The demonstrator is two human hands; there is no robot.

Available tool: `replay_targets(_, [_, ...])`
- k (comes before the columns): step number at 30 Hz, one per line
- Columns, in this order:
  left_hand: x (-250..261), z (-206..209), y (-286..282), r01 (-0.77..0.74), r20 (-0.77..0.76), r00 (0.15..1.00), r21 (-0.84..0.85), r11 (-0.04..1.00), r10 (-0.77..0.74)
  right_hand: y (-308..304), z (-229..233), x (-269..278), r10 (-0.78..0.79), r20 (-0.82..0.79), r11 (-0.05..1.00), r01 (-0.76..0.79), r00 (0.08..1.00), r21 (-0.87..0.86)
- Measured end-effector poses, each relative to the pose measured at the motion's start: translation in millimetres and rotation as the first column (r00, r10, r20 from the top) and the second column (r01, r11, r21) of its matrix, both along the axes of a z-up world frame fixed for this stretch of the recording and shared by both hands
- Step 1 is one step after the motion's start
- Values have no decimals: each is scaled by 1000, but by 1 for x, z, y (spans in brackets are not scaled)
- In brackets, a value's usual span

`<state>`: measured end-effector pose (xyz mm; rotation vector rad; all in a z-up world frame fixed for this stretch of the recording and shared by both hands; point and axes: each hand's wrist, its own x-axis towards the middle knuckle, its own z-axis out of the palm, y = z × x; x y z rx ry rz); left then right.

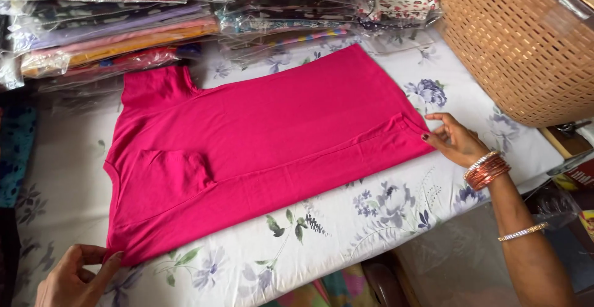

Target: The recorder folds several pieces of clothing, including a pink t-shirt and a dark blue garment, smoothing them out on a table before stacking them.

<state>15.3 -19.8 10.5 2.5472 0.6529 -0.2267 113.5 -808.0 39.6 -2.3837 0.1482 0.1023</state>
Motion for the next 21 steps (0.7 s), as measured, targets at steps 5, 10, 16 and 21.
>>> replay_targets(5, [5, -11, 4, 116, -9, 993, 144, 983, -116, 41, 14, 21, -62, 145, 966, 96, 987, -241])
replay_targets(10, [-3, -59, 35, 85, 207, 976, -99, 991, -63, 53, -3, 48, 245, 281, 833, -54, 928, -550])
replay_targets(16, [-2, -17, -4, 40, 132, 991, -51, 998, -33, 51, -25, 54, 151, 367, 828, 86, 918, -554])
replay_targets(21, [6, 13, -26, 279, 61, 948, 320, 905, -314, 93, -6, 39, 189, 401, 773, 116, 896, -624])
